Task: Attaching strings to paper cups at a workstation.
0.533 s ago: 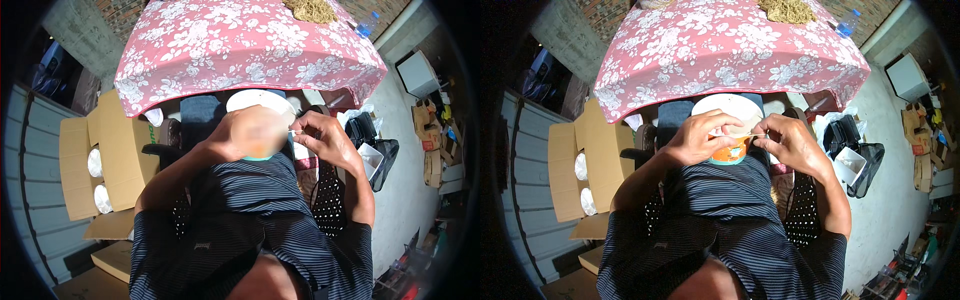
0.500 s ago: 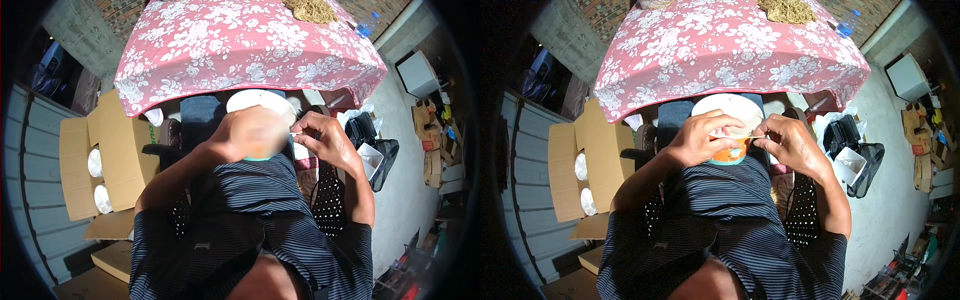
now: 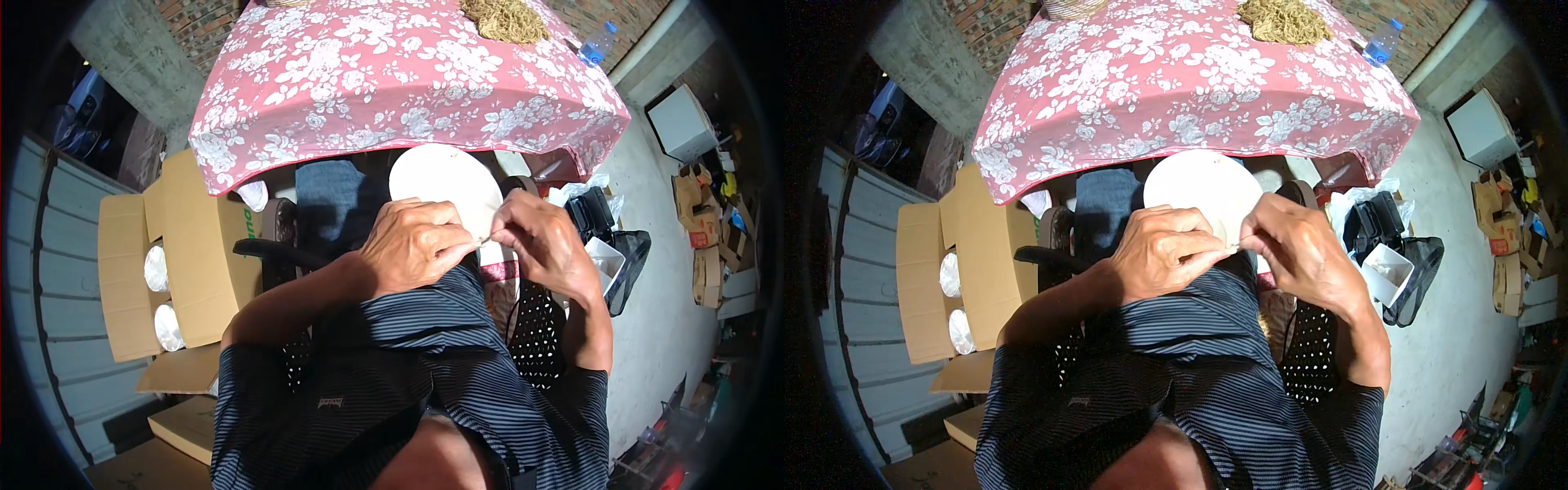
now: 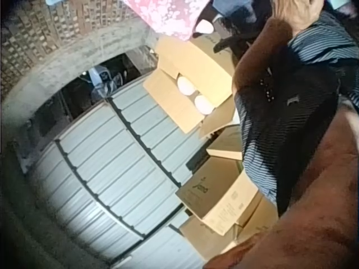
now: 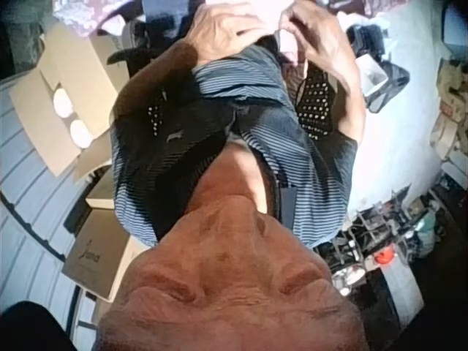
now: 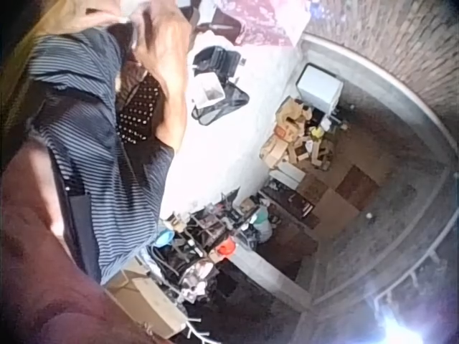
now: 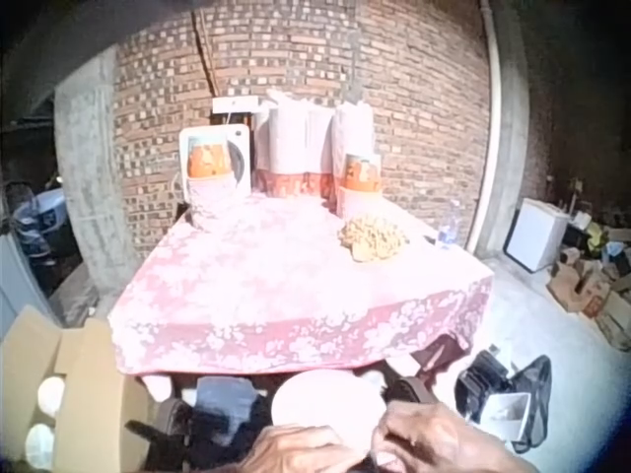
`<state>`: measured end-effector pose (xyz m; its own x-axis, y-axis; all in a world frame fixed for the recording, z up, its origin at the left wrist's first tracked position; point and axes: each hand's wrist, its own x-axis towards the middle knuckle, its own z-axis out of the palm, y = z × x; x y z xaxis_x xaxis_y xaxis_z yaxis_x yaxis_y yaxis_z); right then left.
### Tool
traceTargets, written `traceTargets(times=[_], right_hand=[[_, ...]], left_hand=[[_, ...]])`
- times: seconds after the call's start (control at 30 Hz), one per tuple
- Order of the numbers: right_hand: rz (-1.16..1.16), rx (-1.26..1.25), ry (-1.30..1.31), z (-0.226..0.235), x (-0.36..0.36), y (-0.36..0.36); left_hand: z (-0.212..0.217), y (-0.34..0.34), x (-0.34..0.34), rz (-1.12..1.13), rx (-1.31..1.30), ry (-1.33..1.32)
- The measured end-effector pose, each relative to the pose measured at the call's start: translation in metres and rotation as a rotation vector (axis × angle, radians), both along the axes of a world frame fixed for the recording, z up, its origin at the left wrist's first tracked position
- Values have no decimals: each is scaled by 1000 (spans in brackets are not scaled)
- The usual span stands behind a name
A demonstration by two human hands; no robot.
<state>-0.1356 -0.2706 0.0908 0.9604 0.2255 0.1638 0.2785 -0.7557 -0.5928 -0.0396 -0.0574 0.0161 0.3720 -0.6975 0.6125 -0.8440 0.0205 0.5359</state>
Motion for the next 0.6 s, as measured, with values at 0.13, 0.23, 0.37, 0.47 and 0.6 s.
traceTargets(times=[0.13,0.23,0.37,0.47,0.6], right_hand=[[6,-38,-129,14,-5,-17],[-10,-143,-149,12,-6,-17],[-39,-262,-85,-10,3,-25],[-3,-56,16,-49,2,-14],[60,-272,-186,-69,2,30]], left_hand=[[7,12,8,-1,74,-37],[-2,16,14,-11,66,-95],[-17,20,40,-19,28,-27],[-22,12,58,111,-116,205],[-10,17,76,241,-110,259]])
